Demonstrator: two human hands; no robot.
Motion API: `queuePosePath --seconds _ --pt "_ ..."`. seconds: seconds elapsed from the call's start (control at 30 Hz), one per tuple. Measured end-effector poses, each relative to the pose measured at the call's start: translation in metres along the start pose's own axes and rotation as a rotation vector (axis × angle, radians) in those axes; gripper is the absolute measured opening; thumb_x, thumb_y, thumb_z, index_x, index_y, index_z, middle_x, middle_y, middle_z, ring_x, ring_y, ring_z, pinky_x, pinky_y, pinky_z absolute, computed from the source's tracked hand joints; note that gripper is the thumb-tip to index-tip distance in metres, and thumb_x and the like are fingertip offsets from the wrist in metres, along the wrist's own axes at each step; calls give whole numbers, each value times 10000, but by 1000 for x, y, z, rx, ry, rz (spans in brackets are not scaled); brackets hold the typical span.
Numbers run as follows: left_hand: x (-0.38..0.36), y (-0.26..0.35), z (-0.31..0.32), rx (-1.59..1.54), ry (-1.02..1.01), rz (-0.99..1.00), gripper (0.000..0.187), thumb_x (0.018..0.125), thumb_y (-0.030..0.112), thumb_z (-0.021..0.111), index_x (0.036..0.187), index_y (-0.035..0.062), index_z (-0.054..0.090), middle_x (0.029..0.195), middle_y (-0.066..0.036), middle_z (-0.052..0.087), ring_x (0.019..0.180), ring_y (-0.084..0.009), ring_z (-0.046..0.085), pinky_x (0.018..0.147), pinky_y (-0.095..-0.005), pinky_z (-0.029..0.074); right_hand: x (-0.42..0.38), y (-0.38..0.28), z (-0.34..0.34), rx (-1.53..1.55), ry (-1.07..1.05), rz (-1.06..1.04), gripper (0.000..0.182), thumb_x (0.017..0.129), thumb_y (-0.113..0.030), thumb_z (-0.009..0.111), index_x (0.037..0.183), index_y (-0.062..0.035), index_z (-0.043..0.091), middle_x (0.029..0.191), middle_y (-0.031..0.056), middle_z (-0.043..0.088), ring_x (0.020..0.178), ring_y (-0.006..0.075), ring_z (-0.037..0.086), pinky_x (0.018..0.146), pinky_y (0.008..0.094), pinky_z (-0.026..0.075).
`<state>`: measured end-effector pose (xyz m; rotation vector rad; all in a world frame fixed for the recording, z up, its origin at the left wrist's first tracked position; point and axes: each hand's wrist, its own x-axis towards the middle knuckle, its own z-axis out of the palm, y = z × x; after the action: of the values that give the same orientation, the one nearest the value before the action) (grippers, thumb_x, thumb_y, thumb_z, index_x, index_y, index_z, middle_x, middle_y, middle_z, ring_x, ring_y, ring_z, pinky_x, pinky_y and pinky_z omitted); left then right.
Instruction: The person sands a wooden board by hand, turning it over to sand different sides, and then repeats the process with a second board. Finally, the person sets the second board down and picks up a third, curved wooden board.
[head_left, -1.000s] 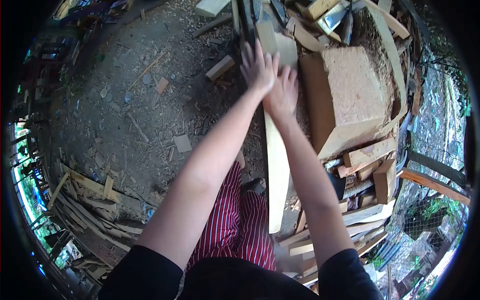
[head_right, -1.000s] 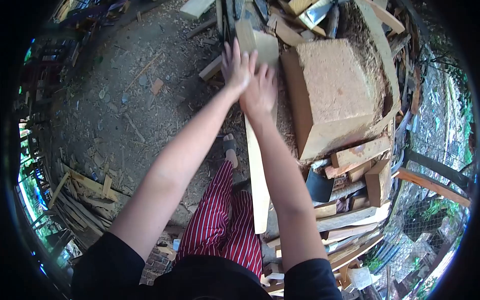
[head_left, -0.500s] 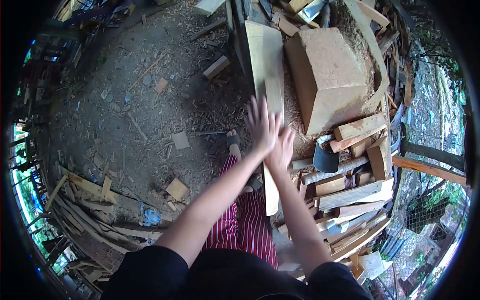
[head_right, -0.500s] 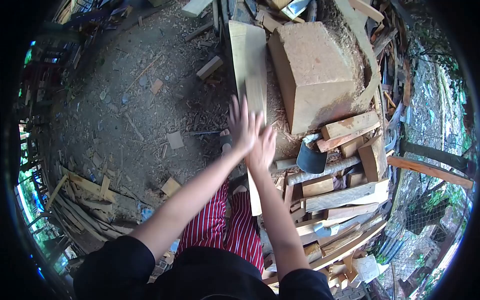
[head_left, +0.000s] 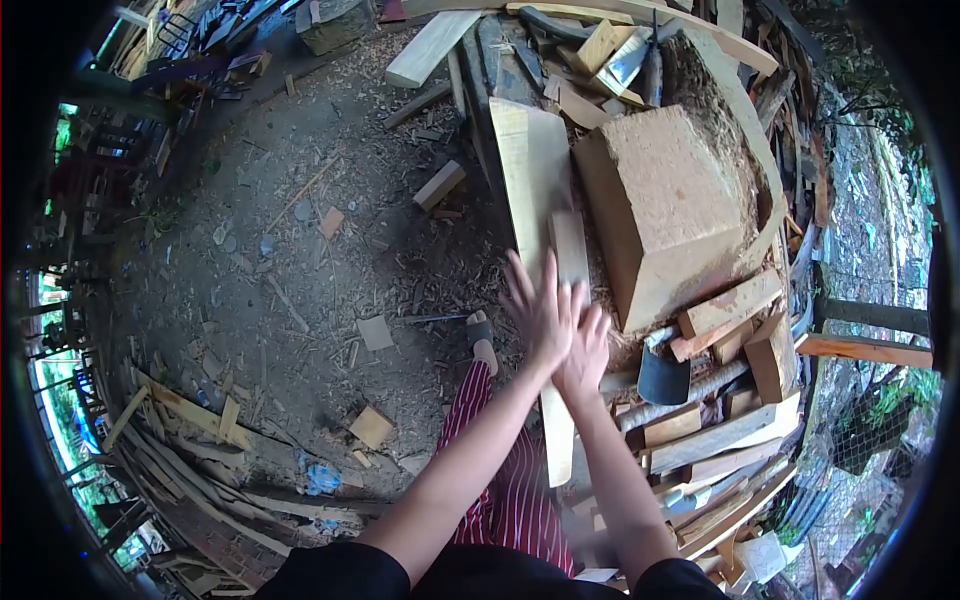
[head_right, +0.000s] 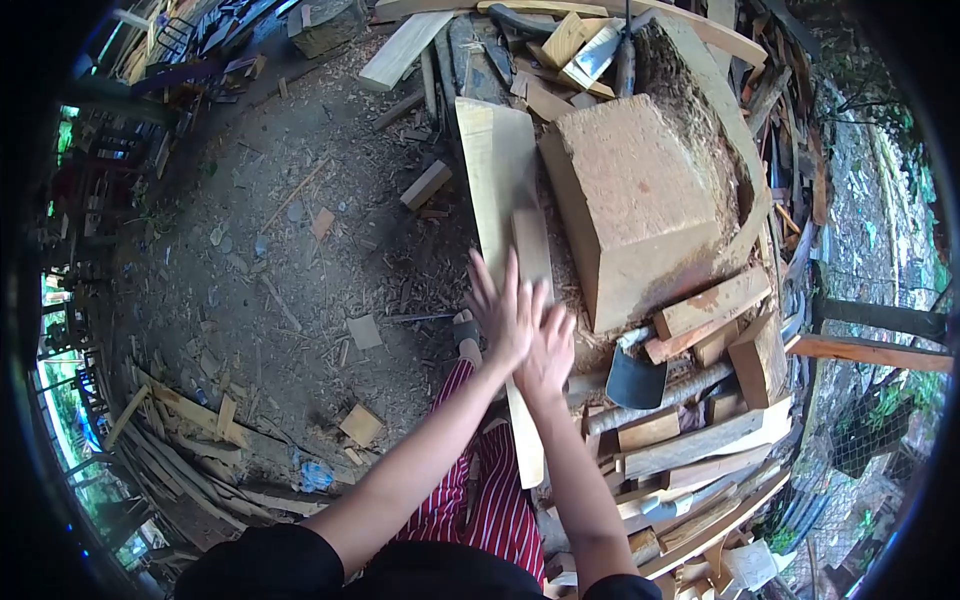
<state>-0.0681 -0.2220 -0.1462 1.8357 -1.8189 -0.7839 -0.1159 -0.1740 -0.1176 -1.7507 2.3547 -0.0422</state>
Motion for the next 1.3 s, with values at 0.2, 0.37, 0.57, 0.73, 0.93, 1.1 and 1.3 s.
queuePosePath --seconds 0.2,0.37,0.57,0.73,0.93,1.1,1.3 --pt "156 -3 -10 19 48 35 673 920 567 441 1483 223 307 1553 -255 53 1405 -504 66 1034 -729 71 137 -47 -13 22 138 -45 744 828 -311 578 1451 -66 252 1084 171 498 1003 327 534 685 380 560" --pt "248 1 -21 19 -14 -31 685 905 588 412 1486 249 285 1573 -200 27 1429 -457 25 1065 -707 16 220 -67 -11 64 230 -160 614 886 -301 514 1413 -68 302 1200 205 463 1004 348 523 728 426 543" --pt "240 8 -28 -21 -59 -99 720 902 615 394 1502 255 225 1574 -182 62 1433 -434 53 1066 -709 47 212 -67 -5 153 289 -123 623 871 -299 526 1420 -111 298 1080 169 481 1025 349 526 709 413 547" --pt "124 -23 -19 -92 -22 -99 743 908 614 410 1513 249 180 1573 -171 91 1422 -441 95 1042 -718 79 99 -52 -4 102 217 -121 752 809 -255 588 1463 -91 254 1107 187 501 1018 344 533 747 394 543" --pt "-52 -52 -12 -49 60 128 632 952 305 533 1443 7 267 1486 -282 247 1336 -522 241 1068 -592 229 -58 -16 13 52 -39 -96 739 808 -241 582 1465 -103 273 1119 203 474 989 343 518 764 388 523" --pt "-114 -50 -12 -305 -63 -49 642 983 351 430 1452 -34 221 1480 -252 277 1375 -437 234 1104 -574 161 -109 -3 8 65 -75 -96 724 805 -235 574 1463 -118 295 1134 196 445 941 326 496 741 379 512" --pt "-35 -65 2 70 43 208 643 959 374 474 1447 5 276 1515 -202 252 1380 -448 210 1087 -583 165 -31 -24 4 -16 -132 -112 807 777 -230 620 1479 -100 244 1110 180 462 987 328 526 715 370 552"
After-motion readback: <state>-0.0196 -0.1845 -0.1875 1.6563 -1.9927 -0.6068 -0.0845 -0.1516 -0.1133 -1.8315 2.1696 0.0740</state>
